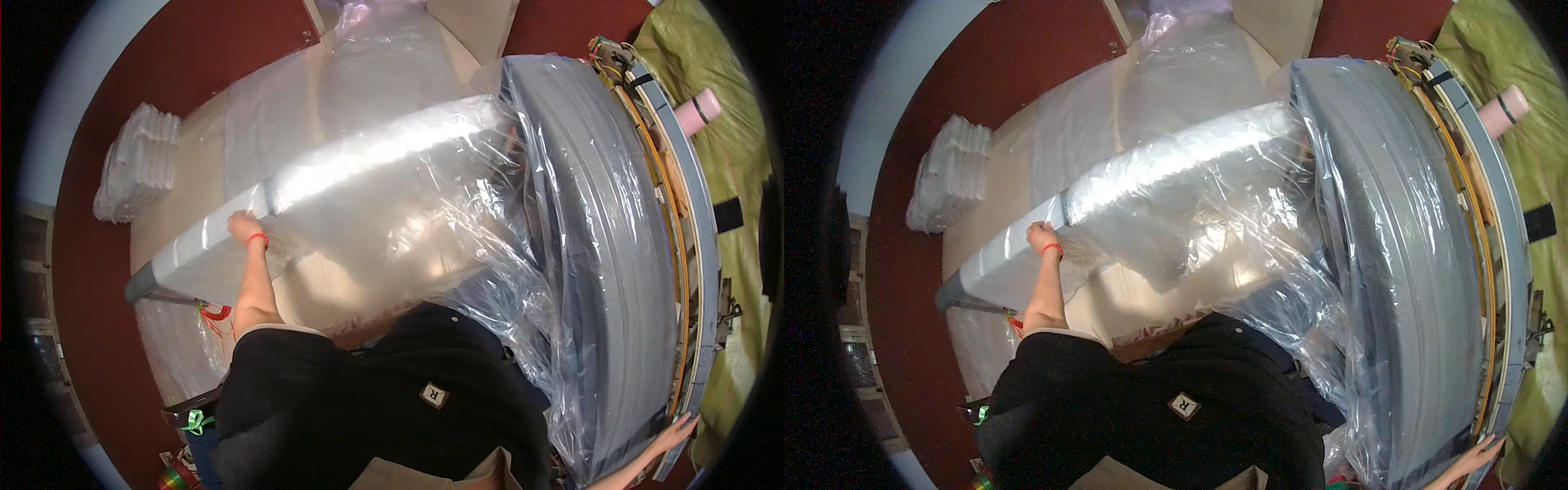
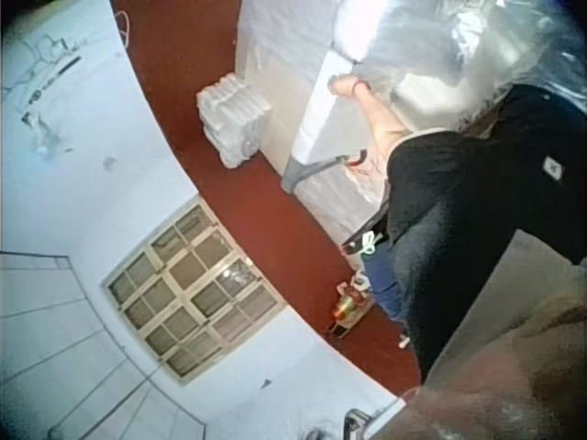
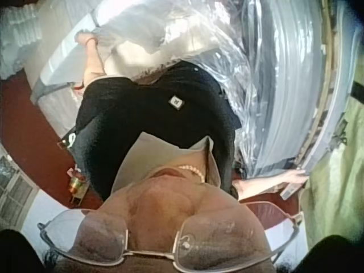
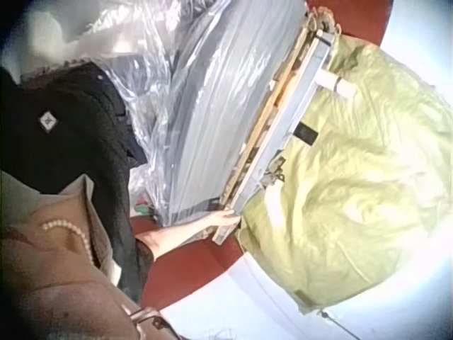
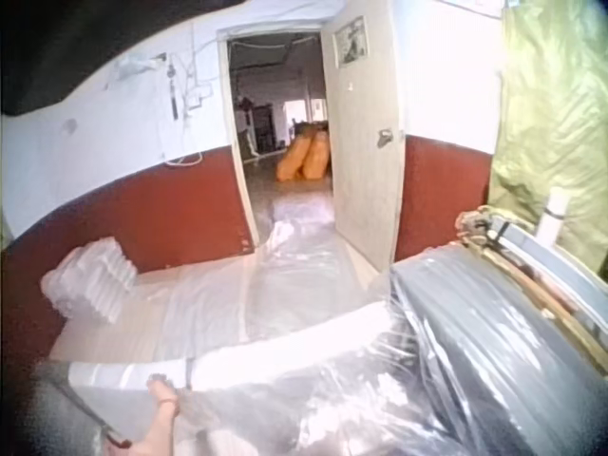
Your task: Manually pulling and arranging large sheets of transparent plastic film over a metal frame structure.
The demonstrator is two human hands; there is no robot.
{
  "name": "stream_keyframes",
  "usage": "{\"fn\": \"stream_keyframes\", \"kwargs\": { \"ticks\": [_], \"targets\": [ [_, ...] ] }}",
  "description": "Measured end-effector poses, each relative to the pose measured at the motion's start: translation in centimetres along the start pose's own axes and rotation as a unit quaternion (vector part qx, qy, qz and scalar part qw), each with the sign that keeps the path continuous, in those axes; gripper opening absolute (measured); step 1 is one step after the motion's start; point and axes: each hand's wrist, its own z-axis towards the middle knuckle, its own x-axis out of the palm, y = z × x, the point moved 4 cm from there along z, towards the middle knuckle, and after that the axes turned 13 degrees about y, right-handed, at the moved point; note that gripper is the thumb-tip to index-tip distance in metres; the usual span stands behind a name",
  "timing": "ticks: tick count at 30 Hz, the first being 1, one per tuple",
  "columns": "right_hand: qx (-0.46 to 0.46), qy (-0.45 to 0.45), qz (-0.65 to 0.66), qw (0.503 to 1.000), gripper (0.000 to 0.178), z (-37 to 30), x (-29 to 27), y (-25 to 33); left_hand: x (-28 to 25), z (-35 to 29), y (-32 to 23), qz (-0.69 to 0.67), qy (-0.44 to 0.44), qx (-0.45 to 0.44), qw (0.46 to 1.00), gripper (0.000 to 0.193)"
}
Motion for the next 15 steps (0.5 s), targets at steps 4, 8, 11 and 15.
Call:
{"fn": "stream_keyframes", "kwargs": {
  "ticks": [4,8,11,15],
  "targets": [
    [-0.011,0.008,0.001,1.000,0.048,0.4,0.6,0.0,0.0,2.3,2.9,0.009,-0.001,-0.006,1.000,0.013],
    [-0.002,0.014,0.016,1.000,0.047,-0.6,-2.1,0.4,1.2,5.5,9.8,-0.261,-0.162,-0.246,0.919,0.016],
    [0.046,0.067,0.136,0.987,0.046,-1.5,6.8,-3.3,-11.6,17.7,19.8,-0.181,-0.281,-0.183,0.925,0.021],
    [0.003,0.051,0.110,0.993,0.041,-0.9,0.5,3.1,-1.9,8.5,-0.1,-0.171,-0.098,0.055,0.979,0.027]
  ]
}}
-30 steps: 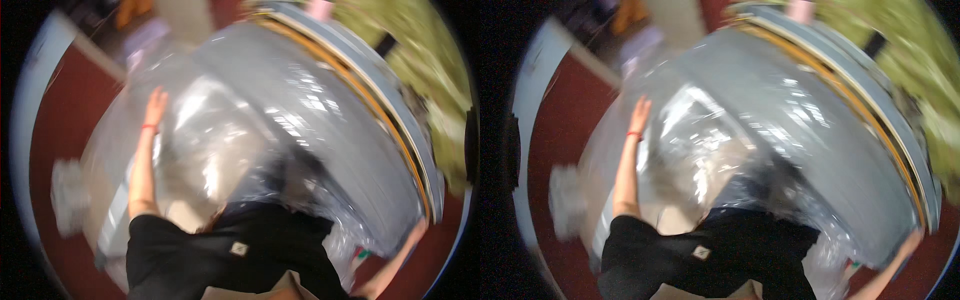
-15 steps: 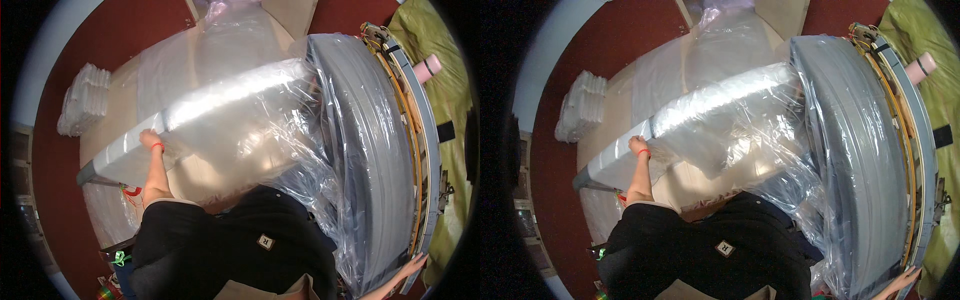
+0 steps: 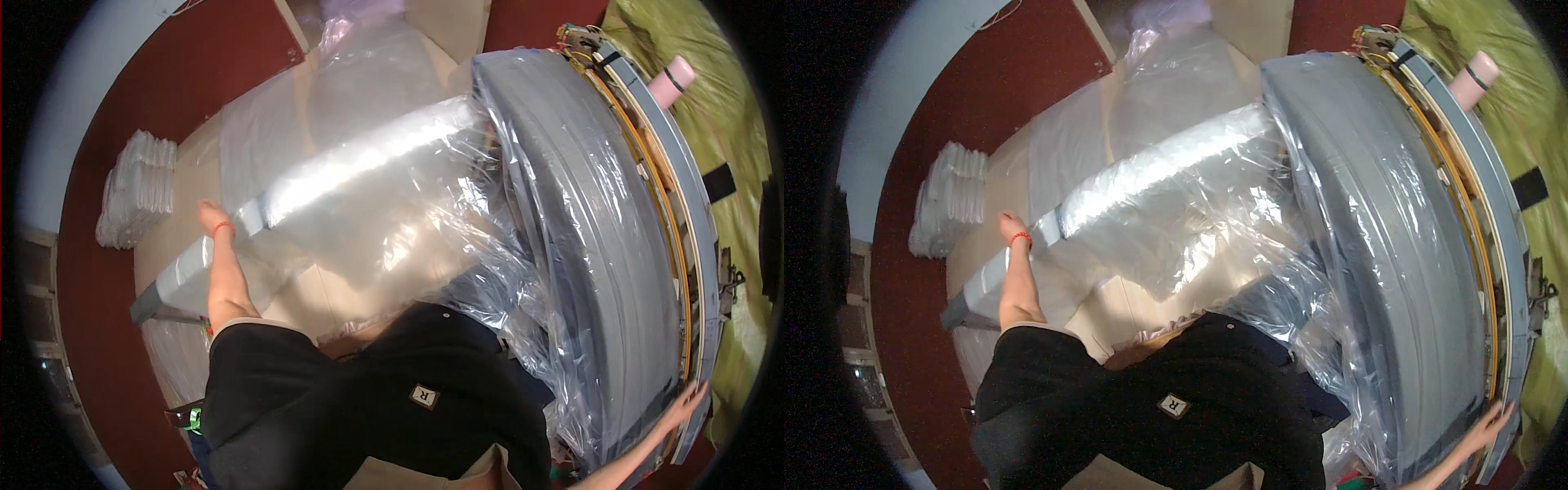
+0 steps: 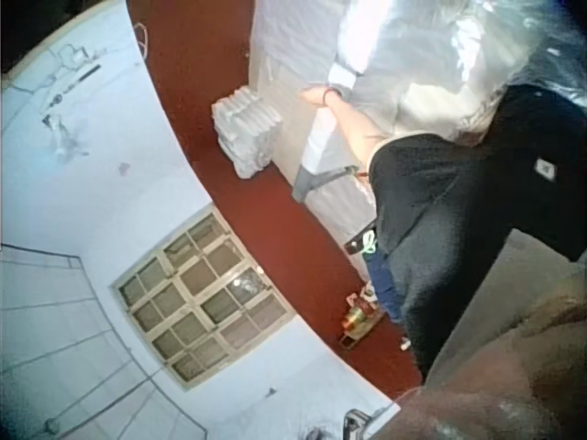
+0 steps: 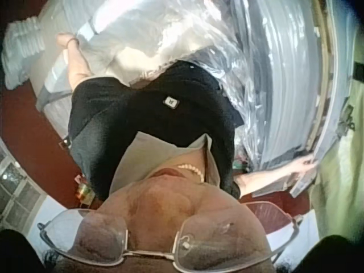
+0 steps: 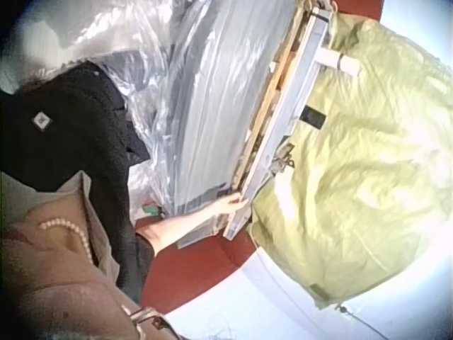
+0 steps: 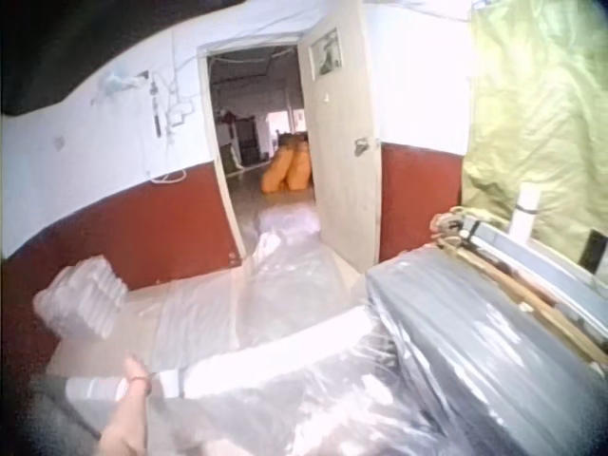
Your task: Manually pulling and arranging large sheets of transparent plastic film over a metal frame structure.
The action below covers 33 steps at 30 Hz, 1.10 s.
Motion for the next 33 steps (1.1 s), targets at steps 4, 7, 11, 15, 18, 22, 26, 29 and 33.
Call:
{"fn": "stream_keyframes", "kwargs": {
  "ticks": [4,7,11,15,18,22,26,29,33],
  "targets": [
    [-0.034,0.067,0.095,0.993,0.038,1.0,3.7,3.4,0.8,-2.7,4.4,0.402,0.124,-0.119,0.899,0.047],
    [-0.055,0.064,0.058,0.995,0.037,0.1,2.2,4.6,2.0,-6.4,8.1,0.177,0.096,-0.206,0.958,0.023],
    [-0.038,0.080,0.105,0.991,0.038,1.0,4.8,-2.0,-9.3,2.8,14.6,-0.029,-0.111,-0.221,0.968,0.026],
    [-0.044,0.077,0.105,0.990,0.036,1.1,4.2,3.8,-7.3,5.1,-2.1,-0.247,-0.056,-0.046,0.966,0.025],
    [-0.056,0.132,0.128,0.981,0.030,1.3,5.9,10.8,-7.1,-0.2,-25.5,-0.423,0.189,0.158,0.872,0.023],
    [-0.143,0.209,0.239,0.937,0.021,1.4,8.2,23.6,-9.1,-16.5,-47.9,-0.396,0.455,0.446,0.661,0.018],
    [-0.196,0.280,0.374,0.862,0.021,1.0,8.9,30.8,-9.7,-29.8,-57.7,-0.339,0.682,0.436,0.479,0.015],
    [-0.174,0.275,0.632,0.703,0.043,0.9,8.6,34.0,-10.0,-38.4,-61.2,-0.259,0.685,0.579,0.359,0.016],
    [-0.079,0.279,0.815,0.502,0.048,0.5,7.6,34.0,-11.7,-46.2,-62.9,-0.245,0.593,0.726,0.246,0.014]
  ]
}}
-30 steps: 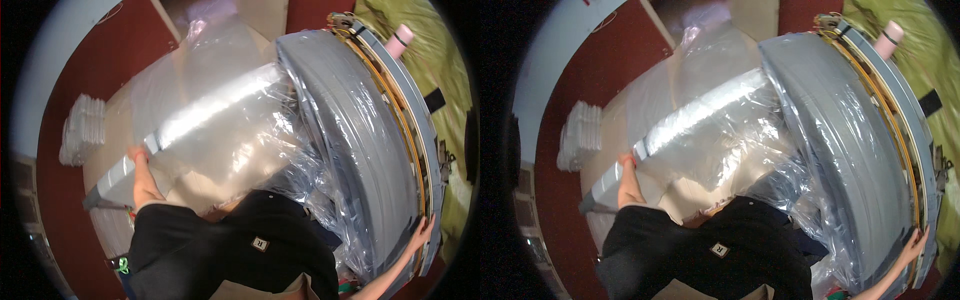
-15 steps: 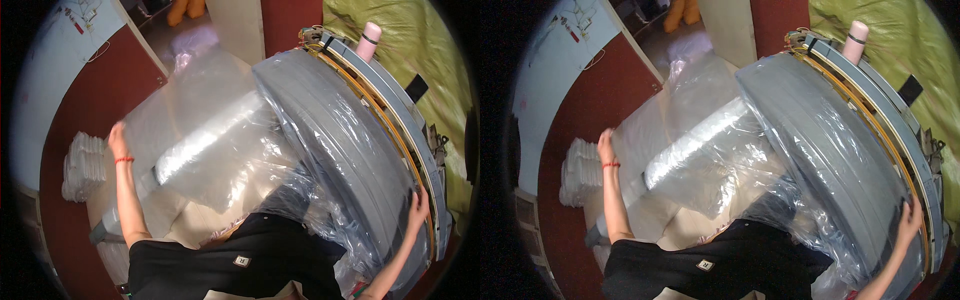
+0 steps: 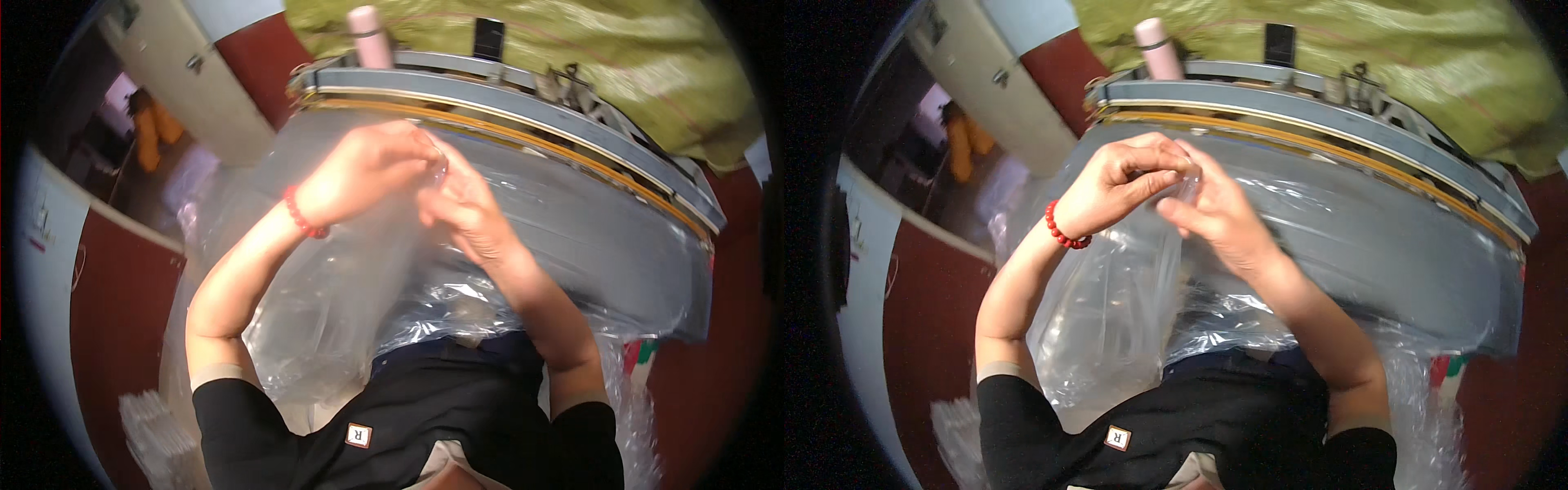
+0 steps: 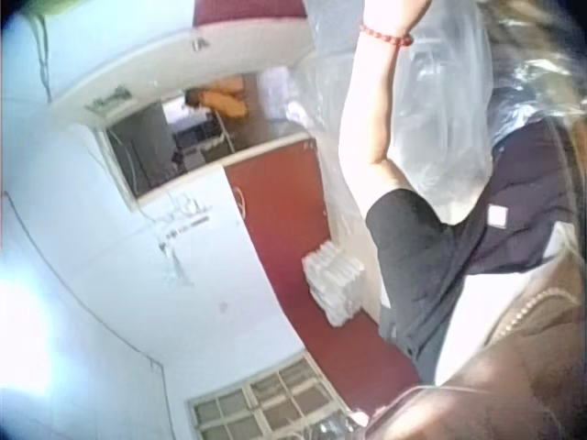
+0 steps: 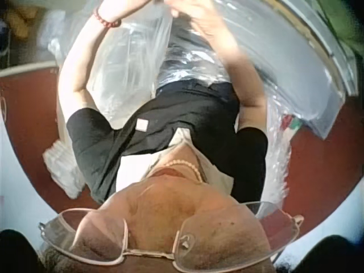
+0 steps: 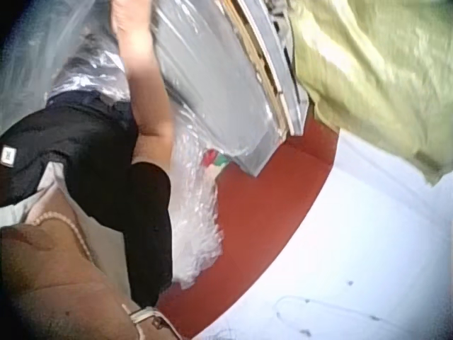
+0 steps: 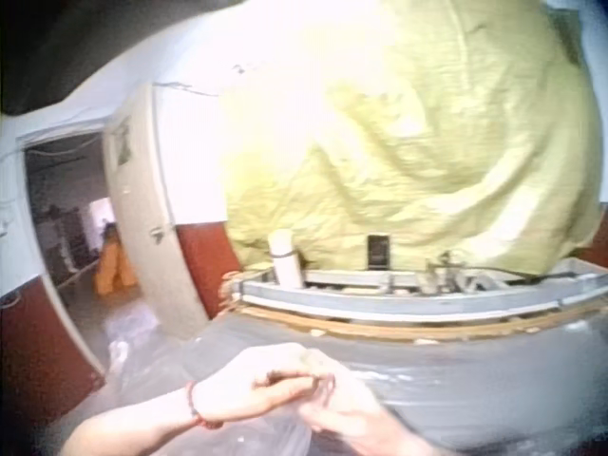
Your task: Manually pulling and arranging large sheets of transparent plastic film over a metal frame structure.
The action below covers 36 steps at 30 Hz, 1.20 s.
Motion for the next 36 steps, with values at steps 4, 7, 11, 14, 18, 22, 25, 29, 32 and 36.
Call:
{"fn": "stream_keyframes", "kwargs": {
  "ticks": [4,7,11,14,18,22,25,29,32,36],
  "targets": [
    [0.172,0.029,-0.109,0.979,0.026,-5.7,-2.4,0.1,-3.0,2.7,-0.9,0.247,-0.092,0.024,0.964,0.028],
    [0.202,0.023,-0.344,0.917,0.015,-14.3,-6.7,2.7,-7.5,2.5,1.2,0.296,-0.223,0.028,0.928,0.026],
    [0.311,-0.184,-0.656,0.662,0.006,-28.7,-13.6,12.3,-7.9,0.7,5.0,0.286,-0.236,-0.019,0.929,0.022],
    [0.231,-0.438,-0.640,0.588,0.005,-37.8,-15.0,21.3,-5.0,1.4,7.6,0.189,-0.229,-0.058,0.953,0.024],
    [-0.205,-0.562,-0.373,0.709,0.018,-41.8,-14.2,27.8,-2.1,2.7,8.5,-0.030,-0.330,-0.064,0.941,0.022],
    [-0.159,-0.667,-0.411,0.600,0.014,-44.1,-16.8,25.8,4.2,3.8,16.7,-0.102,-0.157,-0.194,0.963,0.019],
    [0.055,-0.661,-0.493,0.563,0.017,-52.4,-24.3,23.4,7.7,3.9,20.3,-0.134,-0.055,-0.237,0.961,0.017],
    [0.129,-0.669,-0.485,0.548,0.021,-53.1,-20.9,21.2,8.8,3.2,19.8,-0.193,-0.056,-0.254,0.946,0.017],
    [0.186,-0.698,-0.434,0.538,0.021,-52.5,-17.5,20.3,9.1,2.7,20.0,-0.213,-0.079,-0.250,0.941,0.017],
    [0.279,-0.683,-0.374,0.561,0.021,-54.5,-15.3,19.4,10.0,3.1,20.4,-0.218,-0.069,-0.234,0.945,0.017]
  ]
}}
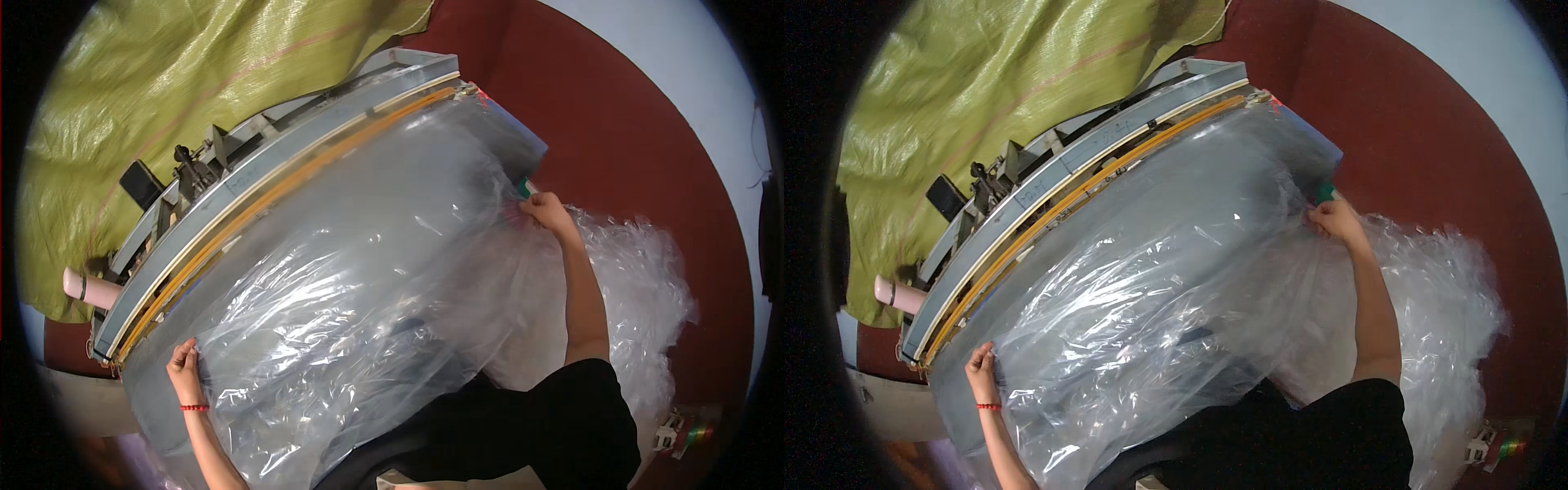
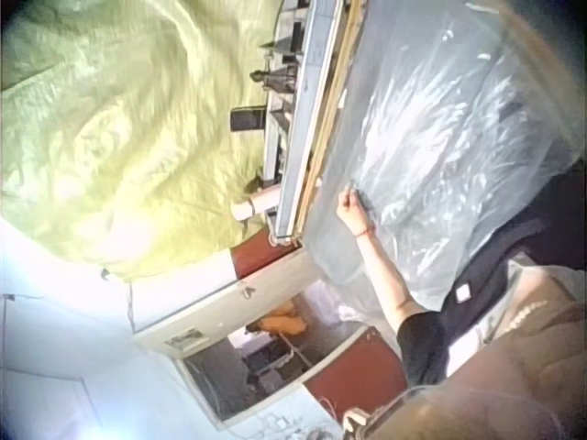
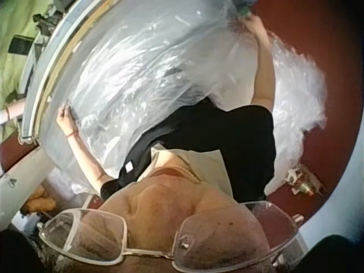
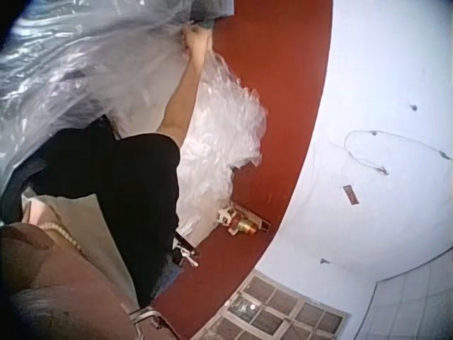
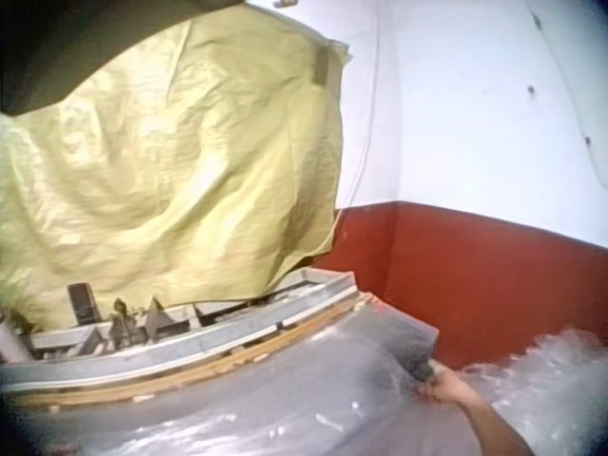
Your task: Manually pulling and arranging large sheets of transparent plastic film over a metal frame structure.
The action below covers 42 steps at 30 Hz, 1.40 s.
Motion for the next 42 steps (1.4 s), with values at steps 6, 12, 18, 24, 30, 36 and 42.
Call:
{"fn": "stream_keyframes", "kwargs": {
  "ticks": [6,12,18,24,30,36,42],
  "targets": [
    [0.016,0.024,-0.252,0.967,0.019,-1.0,-0.5,1.5,0.6,0.3,0.0,-0.002,0.013,-0.016,1.000,0.016],
    [-0.125,-0.245,-0.316,0.908,0.043,5.9,0.8,9.5,1.3,0.7,-1.0,0.040,0.020,0.023,0.999,0.017],
    [-0.070,-0.369,-0.276,0.885,0.037,12.6,4.2,10.9,2.8,1.1,-2.3,0.081,0.045,0.043,0.995,0.017],
    [-0.081,-0.366,-0.249,0.893,0.030,13.6,4.7,10.1,2.3,0.8,-2.2,0.025,0.055,0.019,0.998,0.018],
    [-0.062,-0.348,-0.369,0.860,0.025,16.0,6.5,10.1,-3.9,-6.3,-3.2,0.045,0.182,-0.066,0.980,0.024],
    [-0.080,-0.283,-0.390,0.873,0.020,12.6,6.5,12.0,-15.8,-12.8,1.9,0.249,0.216,-0.211,0.920,0.008],
    [-0.106,-0.267,-0.380,0.879,0.024,17.4,5.7,9.0,-29.1,-15.9,-4.6,0.464,-0.174,-0.150,0.856,0.006]
  ]
}}
